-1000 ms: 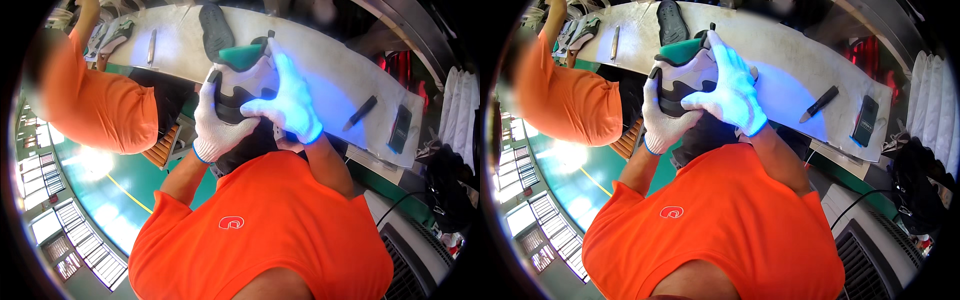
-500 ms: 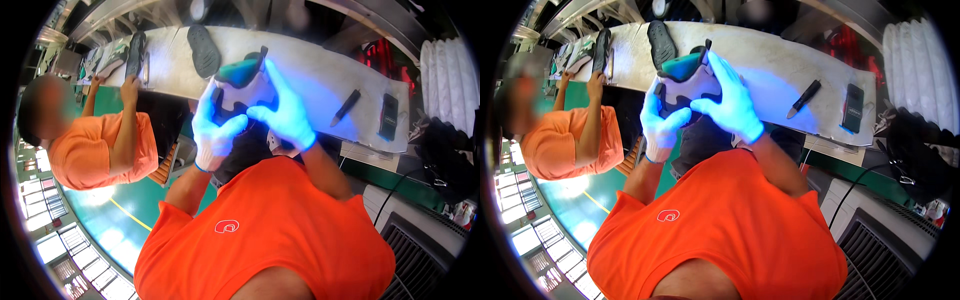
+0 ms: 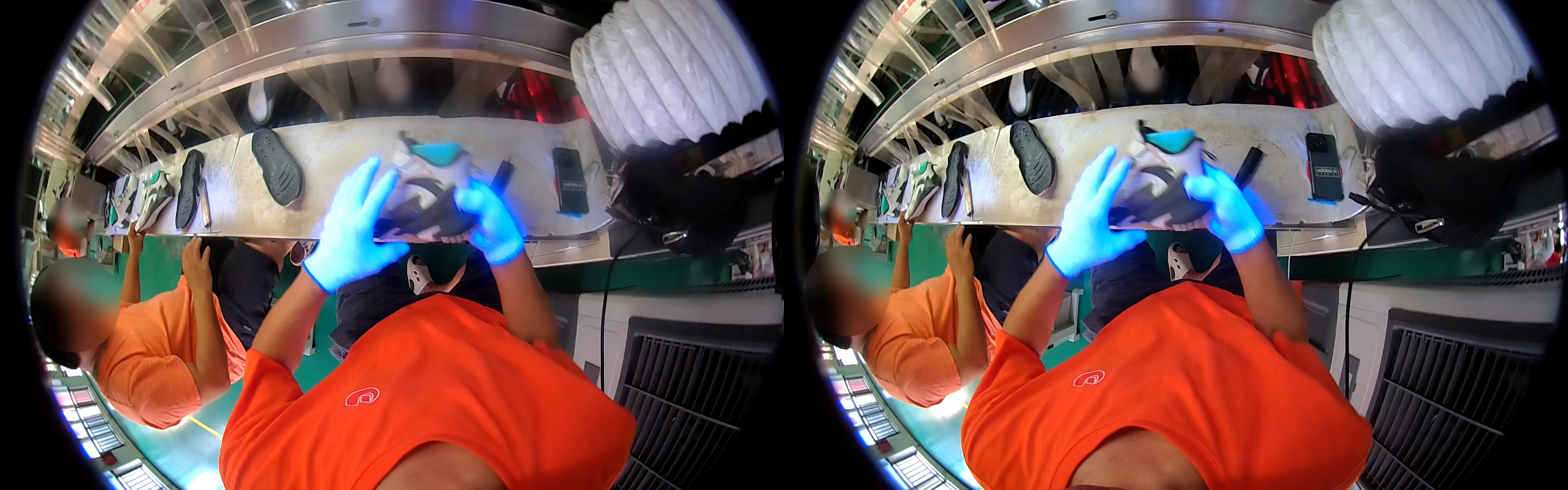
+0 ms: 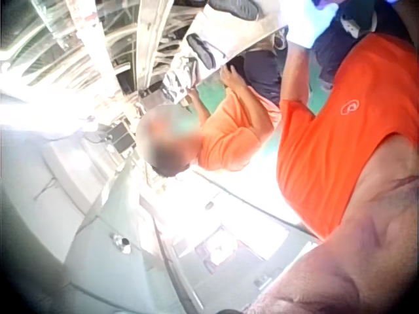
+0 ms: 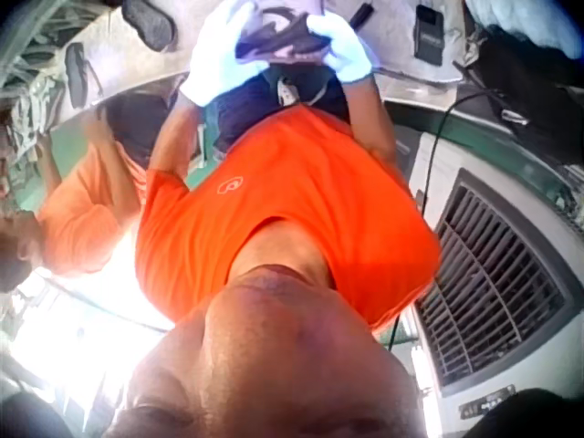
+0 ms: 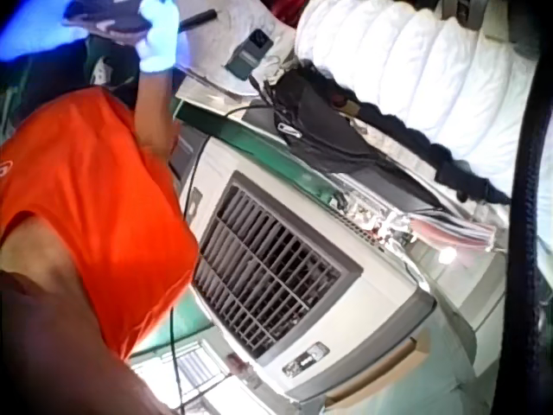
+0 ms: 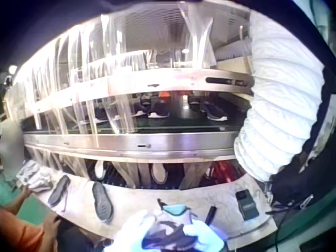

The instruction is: The person uses a handheld UV light to inspect a sneaker on a factory assembly line. They rotate the shoe to examine the sole, sides, and laces, then place it on the conveyor belt. The person repeats this process with a second sneaker, using the UV light to check for defects or cleanliness.

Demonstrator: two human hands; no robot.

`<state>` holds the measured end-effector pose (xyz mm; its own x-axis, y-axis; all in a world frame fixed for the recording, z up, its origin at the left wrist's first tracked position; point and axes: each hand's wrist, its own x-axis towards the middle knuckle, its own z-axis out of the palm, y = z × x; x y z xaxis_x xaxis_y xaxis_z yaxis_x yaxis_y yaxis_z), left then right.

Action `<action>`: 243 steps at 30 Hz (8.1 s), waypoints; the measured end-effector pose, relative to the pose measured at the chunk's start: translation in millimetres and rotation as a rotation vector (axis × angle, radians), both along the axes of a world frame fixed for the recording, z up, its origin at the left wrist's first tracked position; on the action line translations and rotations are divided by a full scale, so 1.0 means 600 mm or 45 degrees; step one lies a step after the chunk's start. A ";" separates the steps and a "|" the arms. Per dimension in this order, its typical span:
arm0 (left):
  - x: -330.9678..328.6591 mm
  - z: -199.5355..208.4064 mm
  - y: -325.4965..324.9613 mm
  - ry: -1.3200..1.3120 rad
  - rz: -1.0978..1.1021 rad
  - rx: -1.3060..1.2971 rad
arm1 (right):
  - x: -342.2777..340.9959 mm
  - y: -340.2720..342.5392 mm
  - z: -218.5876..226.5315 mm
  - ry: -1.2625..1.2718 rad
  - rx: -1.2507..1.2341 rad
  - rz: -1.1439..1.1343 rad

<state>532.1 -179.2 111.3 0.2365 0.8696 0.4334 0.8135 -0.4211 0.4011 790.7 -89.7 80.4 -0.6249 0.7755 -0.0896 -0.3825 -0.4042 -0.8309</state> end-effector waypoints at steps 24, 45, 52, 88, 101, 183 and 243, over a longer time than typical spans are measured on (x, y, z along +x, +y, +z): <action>-0.049 -0.041 0.138 0.075 0.388 -0.811 | 0.031 -0.028 -0.170 -1.991 1.179 -0.951; -0.048 -0.039 0.140 -0.040 0.420 -0.884 | 0.024 0.022 -0.107 -1.455 1.035 -0.351; -0.016 -0.052 0.063 0.010 0.532 -0.515 | 0.086 0.097 -0.136 -1.891 1.458 -0.445; -0.703 0.255 0.451 -0.235 1.239 0.351 | -0.311 0.309 0.334 -0.157 1.438 -1.070; -0.519 0.234 0.357 0.163 1.025 0.525 | -0.180 0.078 -0.057 -0.895 1.565 -0.503; -0.797 -0.152 0.181 -1.975 1.133 0.079 | -0.167 0.075 -0.169 -1.326 1.654 -0.274; -0.023 -0.133 -0.136 -0.104 -0.033 0.068 | 0.030 -0.120 -0.211 -1.216 1.548 -0.701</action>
